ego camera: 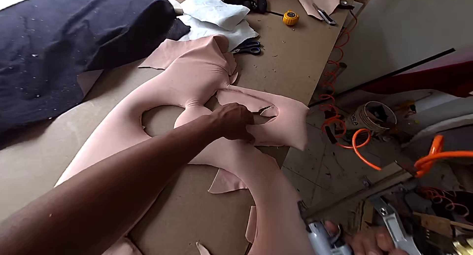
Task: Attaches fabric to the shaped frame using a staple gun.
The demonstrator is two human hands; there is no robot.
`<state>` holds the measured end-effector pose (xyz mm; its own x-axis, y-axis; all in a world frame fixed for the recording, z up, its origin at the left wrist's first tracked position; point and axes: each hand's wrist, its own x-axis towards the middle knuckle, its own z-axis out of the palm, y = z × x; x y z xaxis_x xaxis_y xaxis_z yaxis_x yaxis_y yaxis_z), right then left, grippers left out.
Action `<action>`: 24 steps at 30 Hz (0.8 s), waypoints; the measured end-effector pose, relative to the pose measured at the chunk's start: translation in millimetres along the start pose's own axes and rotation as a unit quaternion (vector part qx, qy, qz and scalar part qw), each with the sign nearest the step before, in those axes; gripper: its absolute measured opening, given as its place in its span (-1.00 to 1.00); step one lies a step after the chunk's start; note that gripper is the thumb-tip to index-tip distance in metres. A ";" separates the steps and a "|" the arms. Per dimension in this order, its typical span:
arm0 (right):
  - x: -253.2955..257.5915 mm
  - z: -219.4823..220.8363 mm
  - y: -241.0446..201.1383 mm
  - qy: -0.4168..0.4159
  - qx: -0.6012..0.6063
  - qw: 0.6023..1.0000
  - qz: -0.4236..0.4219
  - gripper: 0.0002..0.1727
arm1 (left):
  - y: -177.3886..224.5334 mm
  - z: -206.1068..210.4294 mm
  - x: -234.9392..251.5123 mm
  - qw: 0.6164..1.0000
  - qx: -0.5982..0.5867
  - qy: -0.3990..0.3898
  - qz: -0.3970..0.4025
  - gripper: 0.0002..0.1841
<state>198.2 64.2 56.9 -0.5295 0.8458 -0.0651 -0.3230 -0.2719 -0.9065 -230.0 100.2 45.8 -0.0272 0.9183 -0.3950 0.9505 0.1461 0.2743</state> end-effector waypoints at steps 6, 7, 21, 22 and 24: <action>70.3 103.5 33.8 0.048 -0.135 0.983 -0.114 -0.77 | -5.4 24.6 0.2 0.996 -0.061 0.070 -0.018 -0.40; 79.0 114.9 40.6 0.063 -0.159 0.977 -0.130 -0.75 | -7.5 27.5 -0.4 0.994 -0.067 0.081 -0.011 -0.41; 135.0 174.2 55.7 0.132 -0.270 0.951 -0.077 -0.78 | -22.5 40.0 -0.2 0.986 -0.092 0.135 0.034 -0.46; 136.0 175.5 56.1 0.134 -0.277 0.948 -0.082 -0.79 | -22.4 39.0 -0.1 0.986 -0.096 0.133 0.035 -0.48; 136.4 178.6 60.1 0.131 -0.291 0.942 -0.105 -0.81 | -22.6 37.0 -0.2 0.986 -0.110 0.123 0.034 -0.52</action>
<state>-33.5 81.3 68.0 -0.2659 0.9579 0.1087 0.1258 0.1462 -0.9812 -240.0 83.1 7.3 -0.0653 0.9861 -0.1529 0.8634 0.1326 0.4867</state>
